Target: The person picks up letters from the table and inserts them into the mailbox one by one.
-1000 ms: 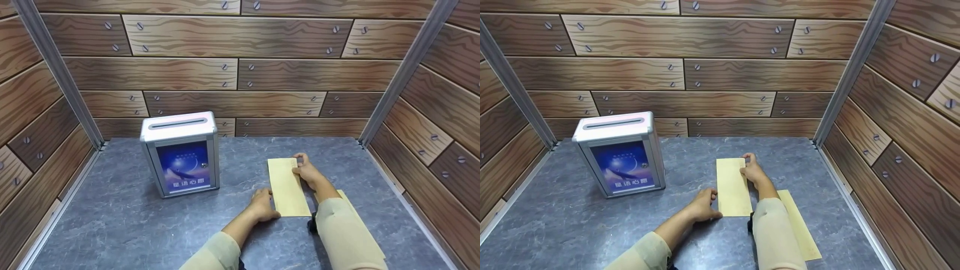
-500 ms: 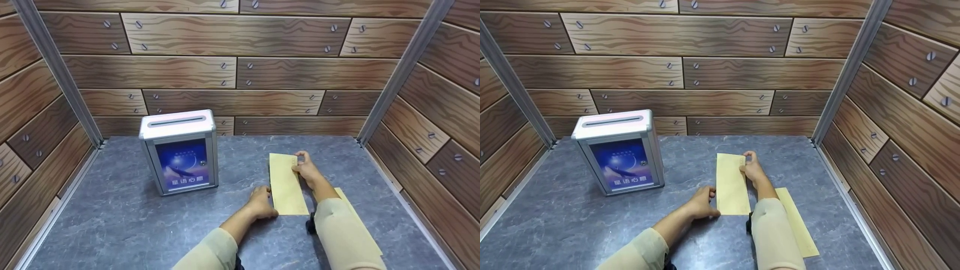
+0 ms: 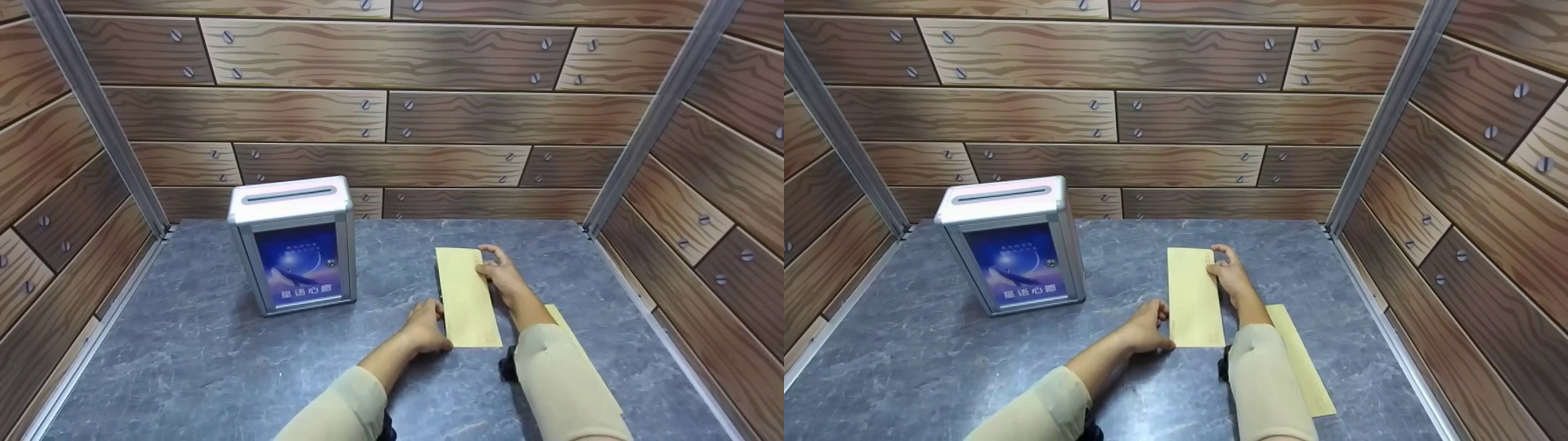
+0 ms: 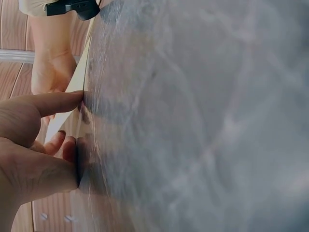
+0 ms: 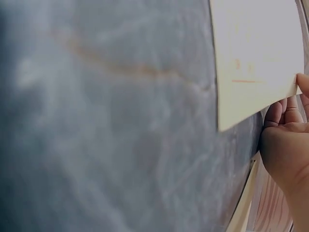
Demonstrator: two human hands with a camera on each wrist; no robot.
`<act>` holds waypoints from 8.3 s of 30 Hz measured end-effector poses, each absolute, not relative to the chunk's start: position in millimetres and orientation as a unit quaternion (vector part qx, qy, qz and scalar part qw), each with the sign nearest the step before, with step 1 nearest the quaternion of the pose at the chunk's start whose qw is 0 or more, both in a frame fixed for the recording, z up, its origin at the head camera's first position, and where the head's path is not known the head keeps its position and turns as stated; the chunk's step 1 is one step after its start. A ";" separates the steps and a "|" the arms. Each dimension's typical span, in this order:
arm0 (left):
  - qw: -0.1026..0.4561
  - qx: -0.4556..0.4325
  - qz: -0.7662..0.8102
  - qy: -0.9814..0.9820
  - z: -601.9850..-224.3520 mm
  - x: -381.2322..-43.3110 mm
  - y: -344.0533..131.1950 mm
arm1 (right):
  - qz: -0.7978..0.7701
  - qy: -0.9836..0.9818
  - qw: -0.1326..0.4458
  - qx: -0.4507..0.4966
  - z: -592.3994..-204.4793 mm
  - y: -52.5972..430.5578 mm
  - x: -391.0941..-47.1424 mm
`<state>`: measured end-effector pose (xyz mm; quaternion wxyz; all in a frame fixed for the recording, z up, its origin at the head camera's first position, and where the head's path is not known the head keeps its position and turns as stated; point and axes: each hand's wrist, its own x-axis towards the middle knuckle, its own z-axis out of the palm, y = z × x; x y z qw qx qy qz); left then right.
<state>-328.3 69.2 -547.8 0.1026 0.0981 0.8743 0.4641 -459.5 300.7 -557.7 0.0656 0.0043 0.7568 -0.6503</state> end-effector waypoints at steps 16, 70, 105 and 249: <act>0.148 0.113 0.547 0.816 -553.1 -329.2 61.6 | -0.661 0.748 0.051 -0.018 -549.7 295.7 -447.7; 0.168 0.185 0.641 0.725 -468.1 -272.2 -26.5 | -0.690 0.691 -0.072 -0.203 -408.5 227.1 -352.2; -0.122 0.190 0.595 0.771 -408.1 -289.8 -55.4 | -0.677 0.692 -0.089 -0.235 -400.3 192.1 -321.2; -0.373 0.131 0.332 0.857 -344.9 -356.1 -219.2 | -0.407 0.751 -0.334 -0.399 -345.3 10.4 -431.5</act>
